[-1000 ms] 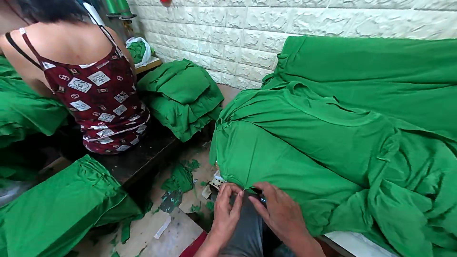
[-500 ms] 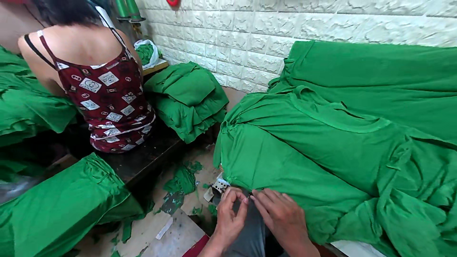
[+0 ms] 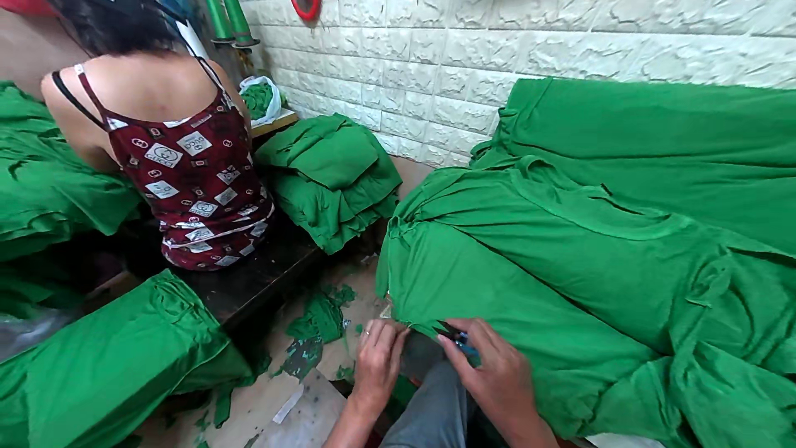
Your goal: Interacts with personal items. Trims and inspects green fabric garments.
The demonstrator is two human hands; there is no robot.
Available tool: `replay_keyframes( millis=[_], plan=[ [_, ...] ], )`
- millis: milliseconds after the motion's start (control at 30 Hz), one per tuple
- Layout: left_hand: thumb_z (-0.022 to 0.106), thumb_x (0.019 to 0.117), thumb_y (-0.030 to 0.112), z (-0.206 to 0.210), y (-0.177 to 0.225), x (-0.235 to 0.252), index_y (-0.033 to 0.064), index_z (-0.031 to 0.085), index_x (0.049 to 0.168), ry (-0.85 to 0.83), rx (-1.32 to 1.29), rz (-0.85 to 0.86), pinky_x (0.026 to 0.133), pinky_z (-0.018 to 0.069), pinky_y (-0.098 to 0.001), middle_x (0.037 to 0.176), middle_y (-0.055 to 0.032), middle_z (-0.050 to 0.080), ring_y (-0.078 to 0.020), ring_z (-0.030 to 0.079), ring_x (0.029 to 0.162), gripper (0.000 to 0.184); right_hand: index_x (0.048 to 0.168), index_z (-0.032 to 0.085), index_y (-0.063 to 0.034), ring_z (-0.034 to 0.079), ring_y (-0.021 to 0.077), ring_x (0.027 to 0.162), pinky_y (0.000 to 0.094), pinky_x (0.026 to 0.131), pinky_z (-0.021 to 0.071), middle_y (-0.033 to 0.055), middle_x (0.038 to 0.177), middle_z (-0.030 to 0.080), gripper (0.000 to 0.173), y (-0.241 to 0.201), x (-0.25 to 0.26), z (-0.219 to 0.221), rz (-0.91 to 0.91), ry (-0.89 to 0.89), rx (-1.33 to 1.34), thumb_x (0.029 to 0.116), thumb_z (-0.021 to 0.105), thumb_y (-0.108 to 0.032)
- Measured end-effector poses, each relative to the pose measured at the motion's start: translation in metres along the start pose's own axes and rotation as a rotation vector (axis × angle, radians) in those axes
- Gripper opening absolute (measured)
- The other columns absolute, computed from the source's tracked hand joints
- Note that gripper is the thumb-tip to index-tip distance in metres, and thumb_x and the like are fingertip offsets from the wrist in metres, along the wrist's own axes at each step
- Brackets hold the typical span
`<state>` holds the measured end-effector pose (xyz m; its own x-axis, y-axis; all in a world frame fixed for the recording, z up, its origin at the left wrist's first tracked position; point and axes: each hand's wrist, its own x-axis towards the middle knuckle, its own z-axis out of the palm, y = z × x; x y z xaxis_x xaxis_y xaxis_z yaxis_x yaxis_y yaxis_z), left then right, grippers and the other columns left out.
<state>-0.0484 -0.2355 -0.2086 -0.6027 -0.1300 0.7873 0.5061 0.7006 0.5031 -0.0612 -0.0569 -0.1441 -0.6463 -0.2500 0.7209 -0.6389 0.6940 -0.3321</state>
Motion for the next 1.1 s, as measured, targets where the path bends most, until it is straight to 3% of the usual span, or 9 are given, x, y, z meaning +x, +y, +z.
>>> replay_keyframes(
  millis=[167,333,533,733,867,933,1000,1033,1100],
  plan=[
    [0.064,0.0938,0.009,0.003,0.008,-0.007,0.0016,0.071,0.095,0.011,-0.094,-0.094,0.087,0.0563,-0.0264,0.094,-0.0093,0.071,-0.0159,0.068,0.093,0.010,0.099,0.079,-0.0120,0.070,0.0225,0.078,0.0341,0.063,0.0566,0.0068,0.091,0.073,0.020,0.004,0.006,0.006,-0.265,-0.034,-0.137,0.0968,0.062,-0.024],
    [0.063,0.0950,0.008,0.002,0.012,-0.005,0.0007,0.070,0.095,0.024,-0.161,-0.126,0.085,0.0566,-0.0253,0.094,-0.0093,0.070,-0.0145,0.068,0.090,0.010,0.098,0.079,-0.0117,0.067,0.0235,0.071,0.0346,0.056,0.0527,0.0071,0.088,0.072,0.019,0.007,0.015,0.013,-0.325,-0.085,-0.151,0.0955,0.063,-0.021],
    [0.062,0.0963,0.007,0.003,0.011,-0.006,-0.0008,0.069,0.096,0.027,-0.218,-0.121,0.087,0.0557,-0.0242,0.095,-0.0105,0.070,-0.0139,0.068,0.092,0.010,0.095,0.080,-0.0119,0.066,0.0224,0.070,0.0335,0.057,0.0519,0.0049,0.086,0.072,0.019,0.010,0.021,0.018,-0.373,-0.100,-0.154,0.0956,0.062,-0.019],
    [0.064,0.0951,0.013,0.004,0.005,-0.010,0.0013,0.068,0.098,0.059,-0.305,-0.227,0.091,0.0543,-0.0307,0.098,-0.0095,0.070,-0.0146,0.066,0.097,0.013,0.094,0.079,-0.0101,0.069,0.0227,0.074,0.0345,0.060,0.0550,0.0065,0.086,0.072,0.021,0.012,0.022,0.014,-0.317,-0.096,-0.083,0.0956,0.061,-0.020],
    [0.069,0.0919,0.033,0.013,0.003,-0.010,0.0072,0.046,0.120,0.155,-0.251,-0.246,0.092,0.0470,-0.0285,0.112,-0.0104,0.059,-0.0138,0.058,0.109,0.044,0.100,0.077,-0.0073,0.068,0.0165,0.077,0.0276,0.064,0.0563,0.0069,0.089,0.071,0.022,0.006,0.021,0.016,-0.169,-0.051,0.065,0.0939,0.066,-0.026],
    [0.074,0.0892,0.041,0.016,0.006,-0.004,0.0044,0.045,0.124,0.165,-0.172,-0.272,0.091,0.0482,-0.0309,0.114,-0.0131,0.059,-0.0175,0.058,0.109,0.058,0.102,0.076,-0.0069,0.064,0.0089,0.075,0.0203,0.065,0.0540,0.0046,0.089,0.069,0.024,0.004,0.019,0.019,-0.057,-0.055,0.175,0.0924,0.069,-0.028],
    [0.072,0.0910,0.044,0.013,0.011,0.003,-0.0017,0.052,0.121,0.091,-0.070,-0.310,0.086,0.0512,-0.0388,0.108,-0.0156,0.063,-0.0238,0.061,0.102,0.059,0.104,0.075,-0.0055,0.060,0.0044,0.072,0.0166,0.064,0.0509,0.0034,0.088,0.068,0.027,0.003,0.019,0.021,0.025,-0.046,0.237,0.0914,0.070,-0.028],
    [0.069,0.0931,0.042,0.010,0.013,0.008,-0.0032,0.059,0.115,0.039,-0.020,-0.314,0.082,0.0524,-0.0443,0.102,-0.0158,0.066,-0.0270,0.065,0.095,0.051,0.105,0.075,-0.0058,0.059,0.0030,0.070,0.0159,0.063,0.0506,0.0024,0.088,0.068,0.027,0.003,0.019,0.021,0.053,-0.042,0.247,0.0914,0.070,-0.029],
    [0.061,0.0997,0.027,0.008,0.010,0.013,0.0001,0.067,0.101,-0.041,0.050,-0.270,0.076,0.0530,-0.0455,0.091,-0.0119,0.069,-0.0259,0.068,0.085,0.028,0.105,0.075,-0.0069,0.060,0.0015,0.070,0.0150,0.062,0.0510,0.0012,0.089,0.069,0.027,0.004,0.019,0.022,0.081,-0.044,0.256,0.0914,0.070,-0.030]
  ],
)
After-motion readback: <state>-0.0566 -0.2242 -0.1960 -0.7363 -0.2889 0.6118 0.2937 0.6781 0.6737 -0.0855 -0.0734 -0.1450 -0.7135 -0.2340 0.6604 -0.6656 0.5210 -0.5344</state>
